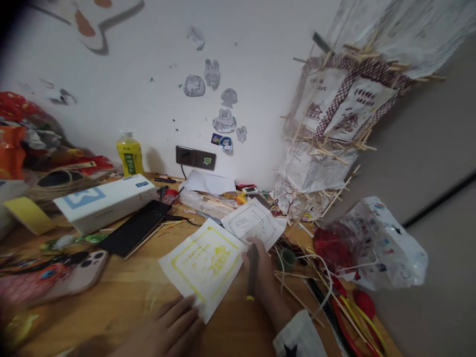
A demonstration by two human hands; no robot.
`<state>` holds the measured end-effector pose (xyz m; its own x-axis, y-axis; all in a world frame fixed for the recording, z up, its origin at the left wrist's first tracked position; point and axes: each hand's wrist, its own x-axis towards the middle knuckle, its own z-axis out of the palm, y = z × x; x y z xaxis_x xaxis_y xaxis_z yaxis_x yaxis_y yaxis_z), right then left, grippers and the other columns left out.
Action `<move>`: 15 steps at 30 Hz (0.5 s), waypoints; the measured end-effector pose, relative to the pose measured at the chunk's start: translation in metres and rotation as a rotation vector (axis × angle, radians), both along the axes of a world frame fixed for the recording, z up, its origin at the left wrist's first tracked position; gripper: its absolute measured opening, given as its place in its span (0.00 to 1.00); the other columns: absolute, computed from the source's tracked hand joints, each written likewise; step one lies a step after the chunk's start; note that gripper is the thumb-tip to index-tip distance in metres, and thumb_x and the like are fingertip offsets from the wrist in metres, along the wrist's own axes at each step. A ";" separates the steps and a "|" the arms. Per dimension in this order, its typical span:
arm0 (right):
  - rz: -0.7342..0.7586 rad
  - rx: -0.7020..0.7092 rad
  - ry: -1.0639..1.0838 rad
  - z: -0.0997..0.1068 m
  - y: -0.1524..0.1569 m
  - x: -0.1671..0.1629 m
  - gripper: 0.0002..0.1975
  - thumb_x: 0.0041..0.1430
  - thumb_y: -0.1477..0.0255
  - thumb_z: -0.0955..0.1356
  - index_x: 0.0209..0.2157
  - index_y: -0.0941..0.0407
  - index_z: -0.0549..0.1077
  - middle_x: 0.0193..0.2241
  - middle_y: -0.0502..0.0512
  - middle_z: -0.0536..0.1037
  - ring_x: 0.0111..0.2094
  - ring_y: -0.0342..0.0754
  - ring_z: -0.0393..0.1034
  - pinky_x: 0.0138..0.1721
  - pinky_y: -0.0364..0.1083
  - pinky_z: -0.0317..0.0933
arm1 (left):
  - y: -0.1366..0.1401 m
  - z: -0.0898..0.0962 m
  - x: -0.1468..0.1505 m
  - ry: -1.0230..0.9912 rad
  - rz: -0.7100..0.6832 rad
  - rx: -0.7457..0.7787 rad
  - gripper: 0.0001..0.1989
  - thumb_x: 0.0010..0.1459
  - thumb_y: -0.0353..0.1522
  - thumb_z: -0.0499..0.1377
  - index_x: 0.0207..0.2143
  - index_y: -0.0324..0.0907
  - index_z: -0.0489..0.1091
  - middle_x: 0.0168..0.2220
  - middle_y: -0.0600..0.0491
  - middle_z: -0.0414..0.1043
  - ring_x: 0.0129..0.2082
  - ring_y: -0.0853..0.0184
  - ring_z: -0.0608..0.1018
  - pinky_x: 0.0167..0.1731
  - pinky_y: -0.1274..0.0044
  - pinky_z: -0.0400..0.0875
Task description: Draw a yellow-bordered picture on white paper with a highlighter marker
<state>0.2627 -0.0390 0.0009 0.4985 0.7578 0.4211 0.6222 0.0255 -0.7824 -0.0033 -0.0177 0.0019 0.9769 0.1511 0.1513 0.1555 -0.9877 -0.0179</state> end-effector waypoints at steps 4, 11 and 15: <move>-0.013 0.079 -0.018 -0.001 -0.010 -0.005 0.14 0.48 0.73 0.67 0.40 0.53 0.69 0.26 0.49 0.72 0.26 0.48 0.69 0.29 0.47 0.65 | -0.006 0.016 0.002 0.100 0.122 -0.126 0.27 0.58 0.34 0.59 0.59 0.36 0.63 0.57 0.40 0.66 0.58 0.48 0.65 0.57 0.58 0.60; -0.226 0.272 -0.095 0.013 -0.028 -0.012 0.11 0.56 0.70 0.66 0.43 0.53 0.68 0.35 0.55 0.73 0.34 0.50 0.70 0.36 0.49 0.66 | -0.001 0.022 0.004 0.139 0.149 -0.247 0.31 0.60 0.45 0.56 0.60 0.34 0.63 0.61 0.40 0.62 0.62 0.47 0.61 0.60 0.58 0.56; -0.079 0.312 -0.217 0.020 -0.032 -0.019 0.08 0.58 0.71 0.64 0.40 0.52 0.71 0.34 0.54 0.75 0.36 0.51 0.71 0.40 0.50 0.65 | 0.000 0.020 0.003 0.103 0.138 -0.269 0.30 0.59 0.39 0.58 0.60 0.35 0.62 0.62 0.40 0.60 0.63 0.50 0.59 0.61 0.58 0.54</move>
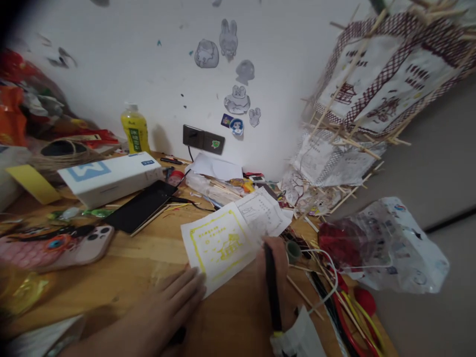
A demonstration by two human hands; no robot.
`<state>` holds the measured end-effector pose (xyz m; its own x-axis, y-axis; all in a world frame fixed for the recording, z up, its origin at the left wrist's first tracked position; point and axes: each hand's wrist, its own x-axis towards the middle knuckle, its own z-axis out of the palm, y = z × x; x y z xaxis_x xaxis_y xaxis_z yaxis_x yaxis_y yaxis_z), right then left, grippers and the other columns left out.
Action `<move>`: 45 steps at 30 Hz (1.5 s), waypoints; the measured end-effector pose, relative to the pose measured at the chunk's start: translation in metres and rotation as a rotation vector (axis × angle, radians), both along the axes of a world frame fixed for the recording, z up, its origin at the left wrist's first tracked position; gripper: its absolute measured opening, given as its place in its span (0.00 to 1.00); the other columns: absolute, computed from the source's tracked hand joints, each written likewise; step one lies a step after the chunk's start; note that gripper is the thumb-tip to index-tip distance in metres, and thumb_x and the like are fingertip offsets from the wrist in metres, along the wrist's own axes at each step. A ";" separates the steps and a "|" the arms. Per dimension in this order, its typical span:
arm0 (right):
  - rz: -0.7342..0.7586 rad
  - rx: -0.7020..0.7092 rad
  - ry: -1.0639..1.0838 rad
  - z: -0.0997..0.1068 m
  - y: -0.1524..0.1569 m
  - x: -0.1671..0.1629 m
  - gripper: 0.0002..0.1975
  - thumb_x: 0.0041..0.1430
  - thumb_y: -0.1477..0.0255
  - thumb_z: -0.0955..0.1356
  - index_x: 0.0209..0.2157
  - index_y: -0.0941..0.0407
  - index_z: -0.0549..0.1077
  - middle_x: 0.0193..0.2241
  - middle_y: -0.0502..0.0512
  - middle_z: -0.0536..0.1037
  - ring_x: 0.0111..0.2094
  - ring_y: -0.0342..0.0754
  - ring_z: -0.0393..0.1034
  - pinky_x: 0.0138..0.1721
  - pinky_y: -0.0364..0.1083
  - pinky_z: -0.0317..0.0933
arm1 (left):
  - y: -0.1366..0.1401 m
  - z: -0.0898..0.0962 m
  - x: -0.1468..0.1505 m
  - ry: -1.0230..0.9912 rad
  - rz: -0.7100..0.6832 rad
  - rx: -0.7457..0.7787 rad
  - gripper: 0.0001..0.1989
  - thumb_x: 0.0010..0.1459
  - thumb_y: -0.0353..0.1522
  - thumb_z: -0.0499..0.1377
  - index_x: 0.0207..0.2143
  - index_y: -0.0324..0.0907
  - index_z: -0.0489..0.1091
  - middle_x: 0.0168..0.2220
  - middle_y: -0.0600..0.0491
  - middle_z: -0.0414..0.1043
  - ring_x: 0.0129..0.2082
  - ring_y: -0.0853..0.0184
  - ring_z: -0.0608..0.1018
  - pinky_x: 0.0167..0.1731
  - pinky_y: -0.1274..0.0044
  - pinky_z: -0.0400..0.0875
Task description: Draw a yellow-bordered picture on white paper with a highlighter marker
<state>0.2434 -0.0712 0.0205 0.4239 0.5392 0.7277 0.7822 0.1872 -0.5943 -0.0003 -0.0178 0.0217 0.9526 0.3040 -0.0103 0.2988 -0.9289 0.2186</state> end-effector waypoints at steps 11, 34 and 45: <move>0.530 -0.655 0.120 -0.009 0.008 -0.034 0.07 0.52 0.73 0.66 0.21 0.54 0.67 0.20 0.47 0.71 0.23 0.43 0.64 0.25 0.42 0.58 | 0.001 -0.003 0.003 0.015 -0.004 -0.009 0.34 0.55 0.36 0.58 0.62 0.33 0.58 0.64 0.39 0.55 0.64 0.48 0.56 0.61 0.58 0.53; 0.535 -0.704 0.001 -0.008 0.010 -0.036 0.09 0.52 0.75 0.64 0.20 0.54 0.64 0.19 0.46 0.70 0.23 0.42 0.62 0.25 0.41 0.58 | 0.002 0.019 0.012 0.141 -0.030 -0.103 0.40 0.43 0.24 0.58 0.62 0.27 0.58 0.63 0.34 0.54 0.63 0.43 0.57 0.60 0.52 0.54; 0.517 -0.699 0.018 -0.011 0.010 -0.034 0.09 0.52 0.75 0.64 0.20 0.54 0.64 0.19 0.46 0.69 0.22 0.42 0.61 0.25 0.41 0.56 | 0.001 0.009 0.009 0.092 -0.018 -0.055 0.39 0.45 0.29 0.61 0.61 0.31 0.59 0.63 0.36 0.56 0.64 0.45 0.57 0.61 0.56 0.52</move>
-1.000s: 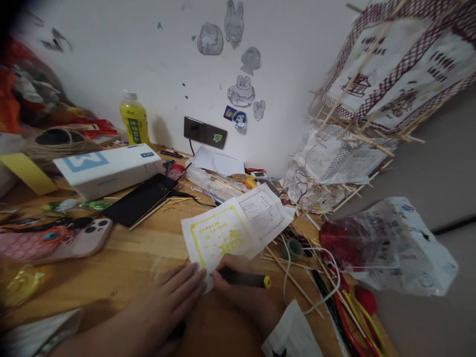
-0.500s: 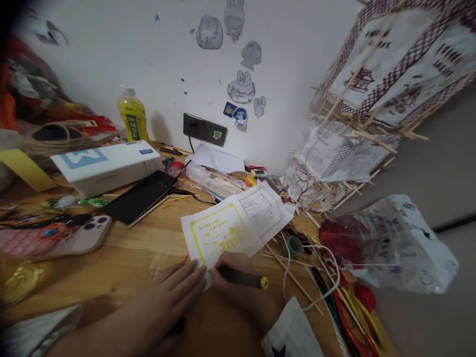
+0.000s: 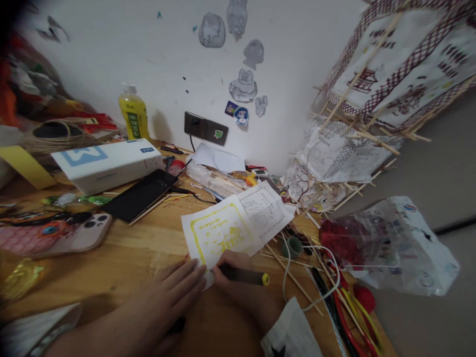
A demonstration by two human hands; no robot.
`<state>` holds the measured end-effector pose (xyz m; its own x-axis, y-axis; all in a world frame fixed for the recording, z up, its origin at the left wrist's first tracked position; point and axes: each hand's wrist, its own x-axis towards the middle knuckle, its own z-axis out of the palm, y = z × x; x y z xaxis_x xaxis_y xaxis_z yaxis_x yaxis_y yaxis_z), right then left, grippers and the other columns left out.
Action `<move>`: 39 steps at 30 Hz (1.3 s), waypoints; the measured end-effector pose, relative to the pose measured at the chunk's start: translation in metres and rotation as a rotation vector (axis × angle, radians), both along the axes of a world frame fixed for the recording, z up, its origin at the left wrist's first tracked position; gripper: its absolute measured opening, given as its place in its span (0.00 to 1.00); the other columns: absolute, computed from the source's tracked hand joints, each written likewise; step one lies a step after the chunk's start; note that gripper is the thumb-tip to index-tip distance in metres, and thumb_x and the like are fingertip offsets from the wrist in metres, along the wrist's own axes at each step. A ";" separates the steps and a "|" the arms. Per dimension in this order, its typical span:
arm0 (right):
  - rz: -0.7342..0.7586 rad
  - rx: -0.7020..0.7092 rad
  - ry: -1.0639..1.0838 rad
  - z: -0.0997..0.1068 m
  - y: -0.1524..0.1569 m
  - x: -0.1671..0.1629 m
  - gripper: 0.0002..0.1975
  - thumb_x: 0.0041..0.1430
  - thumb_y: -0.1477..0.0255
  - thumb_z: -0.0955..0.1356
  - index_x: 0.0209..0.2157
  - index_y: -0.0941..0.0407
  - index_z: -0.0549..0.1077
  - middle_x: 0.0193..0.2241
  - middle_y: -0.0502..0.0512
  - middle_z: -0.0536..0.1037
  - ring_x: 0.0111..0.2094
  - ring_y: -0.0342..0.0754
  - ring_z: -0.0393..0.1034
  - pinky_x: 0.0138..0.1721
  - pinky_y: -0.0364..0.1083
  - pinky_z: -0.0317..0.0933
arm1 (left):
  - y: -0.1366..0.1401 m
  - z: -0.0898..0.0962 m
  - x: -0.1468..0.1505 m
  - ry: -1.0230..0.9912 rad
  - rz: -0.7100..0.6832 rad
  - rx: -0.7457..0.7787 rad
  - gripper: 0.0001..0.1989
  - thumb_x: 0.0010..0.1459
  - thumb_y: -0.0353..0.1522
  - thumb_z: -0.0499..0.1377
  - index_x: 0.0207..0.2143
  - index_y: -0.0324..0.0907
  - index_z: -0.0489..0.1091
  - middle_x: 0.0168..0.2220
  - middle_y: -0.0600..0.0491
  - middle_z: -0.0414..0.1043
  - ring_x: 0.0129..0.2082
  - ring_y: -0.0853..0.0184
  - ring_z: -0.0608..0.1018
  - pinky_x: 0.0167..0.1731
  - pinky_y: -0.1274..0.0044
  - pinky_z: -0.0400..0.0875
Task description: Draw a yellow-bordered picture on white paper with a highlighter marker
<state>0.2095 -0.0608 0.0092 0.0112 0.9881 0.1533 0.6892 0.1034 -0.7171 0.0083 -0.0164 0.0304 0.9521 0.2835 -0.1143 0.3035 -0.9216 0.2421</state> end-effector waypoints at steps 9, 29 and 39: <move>-0.008 0.009 -0.021 -0.001 -0.001 0.001 0.09 0.52 0.75 0.64 0.19 0.54 0.64 0.19 0.46 0.69 0.22 0.43 0.62 0.25 0.41 0.56 | 0.000 0.004 0.002 0.065 -0.023 0.002 0.39 0.43 0.27 0.58 0.61 0.30 0.59 0.63 0.37 0.55 0.63 0.44 0.57 0.60 0.54 0.54; -0.041 -0.063 -0.077 0.004 -0.003 0.002 0.07 0.52 0.75 0.66 0.21 0.55 0.68 0.22 0.48 0.74 0.25 0.44 0.67 0.28 0.43 0.59 | -0.001 0.001 -0.002 -0.022 0.002 0.045 0.36 0.46 0.27 0.59 0.61 0.33 0.61 0.62 0.39 0.58 0.62 0.48 0.60 0.62 0.59 0.53; 0.033 -0.057 -0.087 -0.003 -0.001 0.003 0.06 0.52 0.73 0.68 0.22 0.55 0.71 0.22 0.49 0.76 0.25 0.44 0.68 0.28 0.43 0.60 | 0.003 0.005 0.000 0.019 -0.004 -0.060 0.38 0.46 0.28 0.59 0.62 0.29 0.59 0.62 0.35 0.56 0.62 0.45 0.59 0.61 0.56 0.54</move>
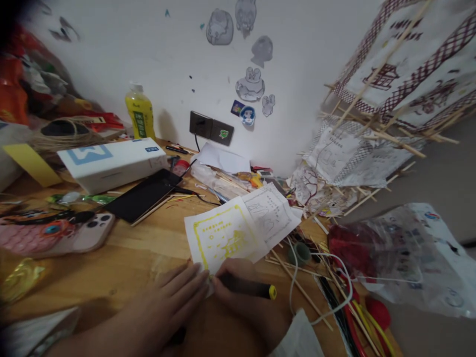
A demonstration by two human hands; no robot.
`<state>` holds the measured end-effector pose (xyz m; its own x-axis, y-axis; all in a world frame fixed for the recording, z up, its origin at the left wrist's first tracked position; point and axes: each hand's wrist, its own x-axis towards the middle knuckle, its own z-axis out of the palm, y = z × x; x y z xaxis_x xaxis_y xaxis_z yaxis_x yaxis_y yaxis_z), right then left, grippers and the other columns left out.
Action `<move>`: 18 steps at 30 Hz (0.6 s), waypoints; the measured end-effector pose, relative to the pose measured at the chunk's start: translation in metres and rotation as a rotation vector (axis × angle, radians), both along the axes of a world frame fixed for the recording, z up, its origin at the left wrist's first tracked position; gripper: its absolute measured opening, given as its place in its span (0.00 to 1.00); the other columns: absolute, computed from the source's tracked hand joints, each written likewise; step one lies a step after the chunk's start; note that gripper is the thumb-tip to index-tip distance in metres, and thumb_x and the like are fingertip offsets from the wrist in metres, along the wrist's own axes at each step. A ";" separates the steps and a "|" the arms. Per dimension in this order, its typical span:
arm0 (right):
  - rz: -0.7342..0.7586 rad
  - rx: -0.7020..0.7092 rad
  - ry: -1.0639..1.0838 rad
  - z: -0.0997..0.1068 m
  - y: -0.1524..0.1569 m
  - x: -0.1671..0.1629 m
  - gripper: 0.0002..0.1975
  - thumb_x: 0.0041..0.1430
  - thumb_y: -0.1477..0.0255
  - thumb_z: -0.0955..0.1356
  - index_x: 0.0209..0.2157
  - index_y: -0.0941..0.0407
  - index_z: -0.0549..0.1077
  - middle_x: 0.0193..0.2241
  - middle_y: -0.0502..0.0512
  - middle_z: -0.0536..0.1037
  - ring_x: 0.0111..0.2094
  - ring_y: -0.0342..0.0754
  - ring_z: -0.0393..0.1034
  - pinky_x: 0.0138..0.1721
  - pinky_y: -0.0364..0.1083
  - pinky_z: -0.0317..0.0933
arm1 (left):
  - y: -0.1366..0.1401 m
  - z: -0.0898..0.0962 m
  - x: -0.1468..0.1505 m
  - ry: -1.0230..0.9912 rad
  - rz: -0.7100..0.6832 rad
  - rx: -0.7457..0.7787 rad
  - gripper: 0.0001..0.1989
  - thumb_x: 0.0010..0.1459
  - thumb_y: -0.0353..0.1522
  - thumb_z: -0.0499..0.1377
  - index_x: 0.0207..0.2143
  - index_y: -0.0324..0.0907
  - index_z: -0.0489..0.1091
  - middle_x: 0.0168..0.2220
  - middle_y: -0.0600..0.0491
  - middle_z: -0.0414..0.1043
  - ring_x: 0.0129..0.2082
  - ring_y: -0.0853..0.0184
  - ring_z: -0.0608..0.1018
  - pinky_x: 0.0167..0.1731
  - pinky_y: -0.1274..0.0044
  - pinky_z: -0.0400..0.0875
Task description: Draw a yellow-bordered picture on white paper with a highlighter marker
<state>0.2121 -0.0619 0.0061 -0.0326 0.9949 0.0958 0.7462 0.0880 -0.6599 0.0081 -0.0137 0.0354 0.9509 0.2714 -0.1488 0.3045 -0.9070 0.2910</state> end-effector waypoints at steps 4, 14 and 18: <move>0.016 -0.018 0.043 0.004 0.001 0.000 0.08 0.53 0.74 0.67 0.21 0.54 0.69 0.21 0.48 0.75 0.25 0.44 0.67 0.27 0.42 0.60 | 0.000 0.001 0.001 -0.006 0.003 -0.022 0.37 0.47 0.29 0.59 0.61 0.31 0.59 0.63 0.36 0.56 0.63 0.46 0.59 0.61 0.56 0.53; -0.054 -0.066 0.060 0.015 -0.002 -0.003 0.08 0.52 0.75 0.66 0.21 0.55 0.67 0.21 0.48 0.73 0.25 0.44 0.67 0.29 0.43 0.60 | 0.000 -0.004 0.000 -0.032 -0.020 0.047 0.36 0.47 0.30 0.60 0.61 0.31 0.60 0.62 0.36 0.58 0.63 0.45 0.59 0.61 0.55 0.52; -0.027 -0.029 0.073 0.013 -0.001 -0.004 0.08 0.51 0.75 0.66 0.20 0.55 0.67 0.20 0.48 0.72 0.24 0.44 0.66 0.27 0.42 0.58 | -0.001 -0.007 -0.002 -0.055 -0.031 0.086 0.36 0.48 0.32 0.60 0.61 0.28 0.59 0.62 0.34 0.58 0.62 0.44 0.59 0.60 0.55 0.52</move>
<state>0.2079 -0.0625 0.0193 0.0003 0.9977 0.0681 0.6975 0.0485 -0.7149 0.0064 -0.0150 0.0288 0.9651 0.2514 -0.0732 0.2616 -0.9380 0.2273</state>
